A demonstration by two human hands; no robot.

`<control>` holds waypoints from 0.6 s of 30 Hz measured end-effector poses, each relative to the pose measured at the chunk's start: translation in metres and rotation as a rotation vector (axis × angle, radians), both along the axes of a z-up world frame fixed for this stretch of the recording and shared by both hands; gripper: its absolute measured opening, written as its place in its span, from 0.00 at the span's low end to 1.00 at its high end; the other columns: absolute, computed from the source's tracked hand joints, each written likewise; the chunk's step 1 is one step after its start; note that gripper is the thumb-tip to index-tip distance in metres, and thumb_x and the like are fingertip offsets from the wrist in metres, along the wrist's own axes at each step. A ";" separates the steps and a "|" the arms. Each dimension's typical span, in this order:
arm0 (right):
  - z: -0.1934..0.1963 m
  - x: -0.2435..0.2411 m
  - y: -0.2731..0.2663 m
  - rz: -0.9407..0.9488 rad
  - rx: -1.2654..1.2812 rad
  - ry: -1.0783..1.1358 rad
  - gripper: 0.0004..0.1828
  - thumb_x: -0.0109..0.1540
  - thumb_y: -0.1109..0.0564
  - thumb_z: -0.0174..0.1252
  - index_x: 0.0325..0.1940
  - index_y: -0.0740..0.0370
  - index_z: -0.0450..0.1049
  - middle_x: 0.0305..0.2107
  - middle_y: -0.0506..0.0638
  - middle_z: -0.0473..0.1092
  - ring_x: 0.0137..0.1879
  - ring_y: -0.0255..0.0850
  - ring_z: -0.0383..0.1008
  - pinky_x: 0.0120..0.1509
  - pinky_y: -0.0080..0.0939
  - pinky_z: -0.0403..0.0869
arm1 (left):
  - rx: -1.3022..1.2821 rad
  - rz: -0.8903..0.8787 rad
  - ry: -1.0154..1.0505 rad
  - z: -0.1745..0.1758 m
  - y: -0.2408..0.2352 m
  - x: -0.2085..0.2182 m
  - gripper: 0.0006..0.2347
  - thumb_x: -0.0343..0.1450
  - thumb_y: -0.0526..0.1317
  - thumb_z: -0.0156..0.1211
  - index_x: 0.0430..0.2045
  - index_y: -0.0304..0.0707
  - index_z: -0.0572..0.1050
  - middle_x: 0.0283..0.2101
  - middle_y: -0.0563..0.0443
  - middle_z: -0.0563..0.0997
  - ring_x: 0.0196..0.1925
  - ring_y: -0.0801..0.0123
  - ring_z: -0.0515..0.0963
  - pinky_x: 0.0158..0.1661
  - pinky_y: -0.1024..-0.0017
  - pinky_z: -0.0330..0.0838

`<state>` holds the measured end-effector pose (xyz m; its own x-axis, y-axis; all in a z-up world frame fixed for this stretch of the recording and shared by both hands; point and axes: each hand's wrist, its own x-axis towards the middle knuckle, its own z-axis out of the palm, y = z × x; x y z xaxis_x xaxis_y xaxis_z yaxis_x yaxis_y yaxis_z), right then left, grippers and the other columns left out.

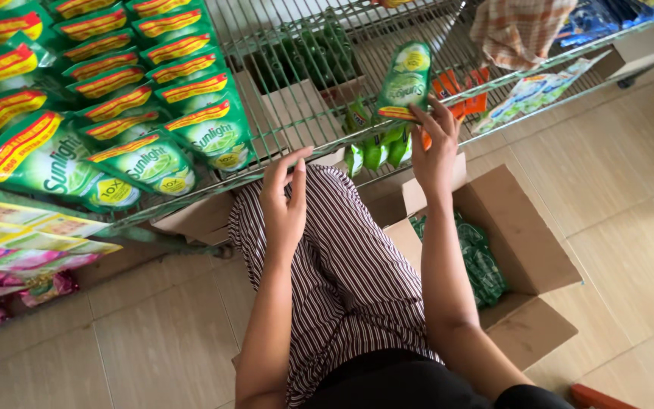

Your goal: The person sits on the floor and repeatedly picks up green Sunlight dish soap sachets from a cardboard box, then places them one by one onto a metal wire shelf. The person aligns the sachets in neat rows on the shelf.

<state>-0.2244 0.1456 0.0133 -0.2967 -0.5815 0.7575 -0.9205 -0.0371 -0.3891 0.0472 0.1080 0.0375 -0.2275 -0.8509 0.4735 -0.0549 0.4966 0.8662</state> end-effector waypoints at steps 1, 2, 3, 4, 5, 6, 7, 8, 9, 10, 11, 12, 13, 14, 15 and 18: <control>0.002 -0.002 -0.003 0.015 -0.018 -0.064 0.18 0.64 0.66 0.64 0.59 0.59 0.79 0.55 0.57 0.74 0.59 0.51 0.72 0.63 0.48 0.71 | 0.002 -0.004 0.002 -0.002 -0.001 -0.001 0.08 0.82 0.37 0.51 0.52 0.39 0.76 0.55 0.49 0.81 0.58 0.66 0.81 0.53 0.68 0.79; 0.006 -0.002 -0.004 0.029 -0.036 -0.129 0.15 0.67 0.66 0.64 0.58 0.59 0.80 0.53 0.55 0.76 0.57 0.49 0.74 0.62 0.45 0.73 | 0.013 -0.001 -0.013 -0.003 -0.001 -0.002 0.09 0.81 0.37 0.52 0.52 0.39 0.77 0.55 0.49 0.81 0.58 0.66 0.82 0.53 0.69 0.79; 0.013 -0.002 -0.005 0.051 -0.046 -0.160 0.14 0.68 0.67 0.62 0.57 0.60 0.80 0.50 0.54 0.76 0.54 0.46 0.76 0.58 0.44 0.74 | 0.023 0.008 -0.027 -0.005 0.001 -0.003 0.09 0.81 0.38 0.52 0.52 0.40 0.77 0.56 0.49 0.81 0.58 0.66 0.82 0.53 0.69 0.80; 0.021 -0.002 -0.005 0.072 -0.057 -0.191 0.12 0.69 0.67 0.61 0.57 0.61 0.80 0.46 0.54 0.77 0.51 0.44 0.77 0.55 0.43 0.75 | 0.033 0.016 -0.041 -0.007 0.002 -0.004 0.09 0.81 0.38 0.52 0.52 0.41 0.77 0.56 0.49 0.82 0.58 0.66 0.82 0.52 0.70 0.80; 0.031 0.000 -0.004 0.097 -0.067 -0.223 0.11 0.70 0.67 0.60 0.57 0.61 0.80 0.43 0.54 0.77 0.47 0.42 0.79 0.52 0.41 0.76 | 0.034 -0.001 -0.057 -0.008 0.004 -0.005 0.10 0.81 0.39 0.52 0.53 0.41 0.77 0.57 0.48 0.81 0.59 0.65 0.82 0.53 0.69 0.80; 0.040 0.004 -0.003 0.092 -0.072 -0.282 0.10 0.70 0.66 0.61 0.55 0.63 0.80 0.40 0.53 0.76 0.43 0.40 0.77 0.47 0.39 0.74 | 0.035 -0.018 -0.073 -0.009 0.005 -0.009 0.10 0.81 0.39 0.52 0.54 0.41 0.76 0.59 0.48 0.81 0.60 0.64 0.81 0.54 0.69 0.81; 0.050 0.010 -0.001 0.088 -0.075 -0.342 0.08 0.71 0.65 0.63 0.54 0.65 0.80 0.36 0.53 0.75 0.38 0.38 0.76 0.43 0.38 0.73 | 0.039 -0.034 -0.090 -0.009 0.008 -0.011 0.11 0.81 0.39 0.52 0.55 0.42 0.76 0.60 0.47 0.80 0.61 0.63 0.81 0.55 0.69 0.81; 0.059 0.016 0.000 0.085 -0.077 -0.402 0.07 0.71 0.64 0.64 0.53 0.66 0.80 0.32 0.52 0.74 0.34 0.36 0.74 0.39 0.36 0.71 | 0.020 -0.057 -0.074 -0.008 0.010 -0.013 0.12 0.80 0.40 0.53 0.58 0.42 0.74 0.62 0.45 0.79 0.63 0.61 0.80 0.57 0.68 0.81; 0.066 0.024 0.003 0.159 -0.114 -0.563 0.07 0.71 0.63 0.63 0.53 0.67 0.79 0.32 0.51 0.74 0.33 0.34 0.75 0.39 0.35 0.73 | 0.007 -0.080 -0.058 -0.007 0.014 -0.017 0.15 0.80 0.41 0.53 0.61 0.41 0.71 0.64 0.43 0.77 0.64 0.59 0.79 0.58 0.66 0.80; 0.072 0.033 0.006 0.233 -0.151 -0.724 0.08 0.71 0.62 0.62 0.52 0.68 0.78 0.31 0.49 0.75 0.33 0.33 0.76 0.39 0.33 0.74 | -0.006 -0.102 -0.042 -0.005 0.019 -0.020 0.17 0.80 0.42 0.54 0.64 0.41 0.69 0.65 0.41 0.75 0.65 0.58 0.78 0.60 0.65 0.80; 0.076 0.042 0.009 0.309 -0.188 -0.884 0.08 0.70 0.62 0.61 0.52 0.69 0.77 0.30 0.47 0.75 0.32 0.31 0.77 0.39 0.31 0.76 | -0.035 -0.108 -0.054 -0.002 0.025 -0.024 0.20 0.78 0.43 0.56 0.66 0.39 0.66 0.66 0.38 0.73 0.66 0.54 0.76 0.61 0.61 0.76; 0.079 0.052 0.011 0.349 -0.209 -0.957 0.08 0.70 0.62 0.62 0.51 0.70 0.77 0.30 0.47 0.75 0.32 0.31 0.76 0.38 0.31 0.75 | -0.063 -0.113 -0.067 0.000 0.031 -0.027 0.24 0.77 0.44 0.59 0.68 0.37 0.63 0.67 0.36 0.71 0.68 0.51 0.74 0.62 0.58 0.73; 0.082 0.061 0.014 0.389 -0.228 -1.029 0.07 0.70 0.62 0.62 0.50 0.71 0.77 0.30 0.47 0.75 0.31 0.32 0.76 0.38 0.31 0.74 | -0.090 -0.118 -0.080 0.004 0.037 -0.031 0.29 0.75 0.45 0.61 0.70 0.35 0.60 0.68 0.33 0.69 0.69 0.48 0.72 0.63 0.55 0.70; 0.083 0.069 0.015 0.429 -0.246 -1.102 0.07 0.70 0.63 0.62 0.48 0.71 0.76 0.30 0.47 0.74 0.31 0.33 0.75 0.37 0.31 0.74 | -0.054 -0.103 -0.123 0.007 0.043 -0.034 0.28 0.76 0.46 0.61 0.70 0.37 0.61 0.67 0.35 0.71 0.69 0.49 0.73 0.64 0.56 0.72; 0.084 0.077 0.016 0.440 -0.261 -1.154 0.06 0.69 0.63 0.62 0.48 0.71 0.76 0.30 0.48 0.75 0.32 0.34 0.76 0.38 0.32 0.75 | -0.019 -0.087 -0.165 0.009 0.049 -0.036 0.28 0.76 0.47 0.61 0.71 0.40 0.61 0.67 0.37 0.72 0.69 0.51 0.75 0.64 0.56 0.73; 0.085 0.095 0.018 0.503 -0.310 -1.303 0.04 0.69 0.64 0.60 0.47 0.69 0.75 0.32 0.50 0.75 0.35 0.39 0.79 0.41 0.36 0.79 | -0.019 -0.070 -0.227 0.013 0.062 -0.032 0.30 0.73 0.49 0.64 0.69 0.39 0.61 0.67 0.36 0.72 0.68 0.50 0.75 0.63 0.56 0.73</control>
<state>-0.1294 0.1633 0.0979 -0.6825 -0.6958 0.2234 0.2170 -0.4849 -0.8472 0.0154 0.1702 0.0504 -0.3879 -0.8210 0.4190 -0.2123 0.5219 0.8262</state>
